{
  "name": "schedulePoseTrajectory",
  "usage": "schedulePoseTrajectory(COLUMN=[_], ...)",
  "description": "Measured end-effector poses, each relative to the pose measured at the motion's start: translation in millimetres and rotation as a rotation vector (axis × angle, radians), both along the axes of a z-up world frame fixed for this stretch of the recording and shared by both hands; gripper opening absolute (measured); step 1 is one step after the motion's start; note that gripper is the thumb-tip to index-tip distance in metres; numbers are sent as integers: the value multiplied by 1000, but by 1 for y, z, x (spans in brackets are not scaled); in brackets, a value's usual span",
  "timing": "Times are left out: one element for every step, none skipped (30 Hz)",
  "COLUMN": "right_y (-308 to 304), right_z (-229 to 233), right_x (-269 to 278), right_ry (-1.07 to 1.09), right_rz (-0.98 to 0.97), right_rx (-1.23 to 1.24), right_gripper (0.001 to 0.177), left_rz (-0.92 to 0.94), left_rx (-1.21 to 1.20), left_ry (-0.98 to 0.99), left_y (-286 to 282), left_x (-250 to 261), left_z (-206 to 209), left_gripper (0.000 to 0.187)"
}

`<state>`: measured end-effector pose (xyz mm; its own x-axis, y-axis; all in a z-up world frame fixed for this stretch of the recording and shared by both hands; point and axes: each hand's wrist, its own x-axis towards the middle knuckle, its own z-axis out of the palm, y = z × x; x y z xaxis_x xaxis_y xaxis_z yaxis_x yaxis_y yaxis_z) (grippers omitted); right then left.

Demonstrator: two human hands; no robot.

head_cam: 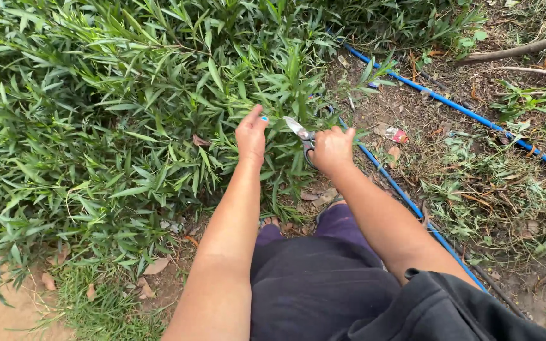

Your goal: The person trims a leafy plant using garden shears, cutting through stems one at a time while holding the plant with the other hand.

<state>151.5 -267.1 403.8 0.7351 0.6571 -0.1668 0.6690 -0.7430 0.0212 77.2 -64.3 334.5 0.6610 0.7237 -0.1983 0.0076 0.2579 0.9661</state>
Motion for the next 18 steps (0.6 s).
schedulePoseTrajectory(right_y=[-3,-5,-7,-9,-13,-17,-19,-20,-20,-21,-23,-24,-25,-24,-23,-23,-23,-20], right_z=[-1,-1,-1,0,2,5,8,10,12,14,16,18,20,21,22,21,20,18], right_x=[-1,-2,-3,-7,-10,-14,-18,-21,-24,-26,-29,-30,-30,-29,-28,-27,-26,-24], right_ry=[4,6,-20,-45,-42,-75,-108,-109,-78,-45,-44,-35,-26,-26,-8,11,13,9], right_rz=[-8,-7,-11,-16,-16,-4,8,5,-34,-73,-77,-104,-131,-135,-164,-193,-198,-207], right_rx=[10,10,1,-7,-8,-13,-17,-19,-56,-94,-97,-120,-143,-142,-181,-224,-228,-247], right_gripper=[34,34,36,39,39,41,44,44,44,45,45,48,52,52,54,56,56,58], left_rz=[4,-22,-50,-50,-129,-211,-214,-266,-319,-324,-337,-349,-353,-350,-347,-354,-310,-265], left_rx=[-3,180,362,361,406,450,448,398,347,345,409,475,475,484,493,491,516,543], left_ry=[2,259,518,520,585,648,650,674,697,697,655,612,611,644,678,677,669,659], left_y=[4,11,17,17,14,10,5,-2,-9,-15,-21,-25,-31,-37,-39,-41,-43,-44], left_x=[-1,0,1,5,10,14,17,23,30,38,48,55,60,64,68,70,73,77], left_z=[1,0,-1,-4,-9,-16,-23,-29,-35,-41,-46,-49,-51,-51,-51,-51,-51,-50], left_gripper=[50,60,71,71,79,88,88,92,97,97,96,96,96,83,71,71,51,34])
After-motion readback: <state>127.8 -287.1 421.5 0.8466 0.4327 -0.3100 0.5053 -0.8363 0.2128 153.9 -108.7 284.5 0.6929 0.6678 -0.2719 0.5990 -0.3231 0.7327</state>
